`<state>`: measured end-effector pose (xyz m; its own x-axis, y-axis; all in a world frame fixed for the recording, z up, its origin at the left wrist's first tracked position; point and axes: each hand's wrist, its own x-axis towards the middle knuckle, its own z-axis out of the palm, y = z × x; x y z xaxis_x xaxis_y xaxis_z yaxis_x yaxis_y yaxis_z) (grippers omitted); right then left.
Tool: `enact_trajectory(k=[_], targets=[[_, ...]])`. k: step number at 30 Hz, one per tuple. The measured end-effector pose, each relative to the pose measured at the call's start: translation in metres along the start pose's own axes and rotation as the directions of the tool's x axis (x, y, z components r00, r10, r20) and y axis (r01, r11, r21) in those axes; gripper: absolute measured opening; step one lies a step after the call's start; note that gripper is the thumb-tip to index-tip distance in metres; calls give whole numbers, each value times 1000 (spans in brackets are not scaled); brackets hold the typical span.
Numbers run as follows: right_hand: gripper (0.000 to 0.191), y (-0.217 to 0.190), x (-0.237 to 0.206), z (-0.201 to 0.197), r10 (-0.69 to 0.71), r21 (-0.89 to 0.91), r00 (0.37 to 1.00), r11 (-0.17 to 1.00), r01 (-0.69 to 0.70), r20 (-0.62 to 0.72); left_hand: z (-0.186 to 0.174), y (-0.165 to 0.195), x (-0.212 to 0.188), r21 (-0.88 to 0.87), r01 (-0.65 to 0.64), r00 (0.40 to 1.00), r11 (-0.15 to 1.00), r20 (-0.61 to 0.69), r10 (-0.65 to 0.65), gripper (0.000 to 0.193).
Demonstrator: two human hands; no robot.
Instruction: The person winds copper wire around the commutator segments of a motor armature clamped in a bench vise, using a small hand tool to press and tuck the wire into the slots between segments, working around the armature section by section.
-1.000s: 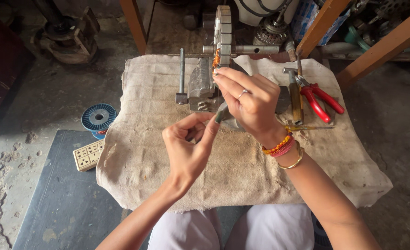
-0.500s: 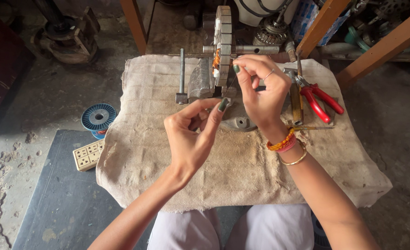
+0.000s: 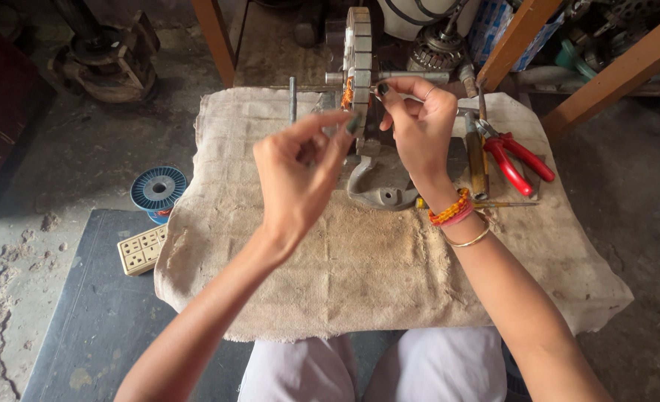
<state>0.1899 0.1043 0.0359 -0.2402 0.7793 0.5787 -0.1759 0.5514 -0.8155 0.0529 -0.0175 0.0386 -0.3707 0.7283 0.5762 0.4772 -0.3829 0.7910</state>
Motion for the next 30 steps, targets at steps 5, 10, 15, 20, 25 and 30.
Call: enact_trajectory(k=[5, 10, 15, 20, 25, 30], targets=[[11, -9, 5, 3, 82, 67, 996, 995, -80, -41, 1, -11, 36, -279, 130, 991, 951, 3, -134, 18], [10, -11, 8, 3, 72, 5, 996, 997, -71, -59, 1, -19, 45, -452, 147, 987, 880, 6, -162, 23], [9, -11, 9, -3, 3, -16, 999, 1000, -4, -47, 2, -20, 44, -529, 116, 992, 841, 24, -121, 23], [11, -7, 12, -4, -45, -106, 999, 993, 44, -14, -1, -19, 45, -538, 167, 982, 826, 17, -187, 23], [13, -6, 14, -3, -37, -131, 999, 991, 40, 22, -7, -21, 44, -497, 246, 950, 832, -47, -309, 23], [10, -2, 12, -6, 14, -152, 997, 988, -2, 82, -15, -29, 39, -485, 379, 886, 788, -57, -460, 20]])
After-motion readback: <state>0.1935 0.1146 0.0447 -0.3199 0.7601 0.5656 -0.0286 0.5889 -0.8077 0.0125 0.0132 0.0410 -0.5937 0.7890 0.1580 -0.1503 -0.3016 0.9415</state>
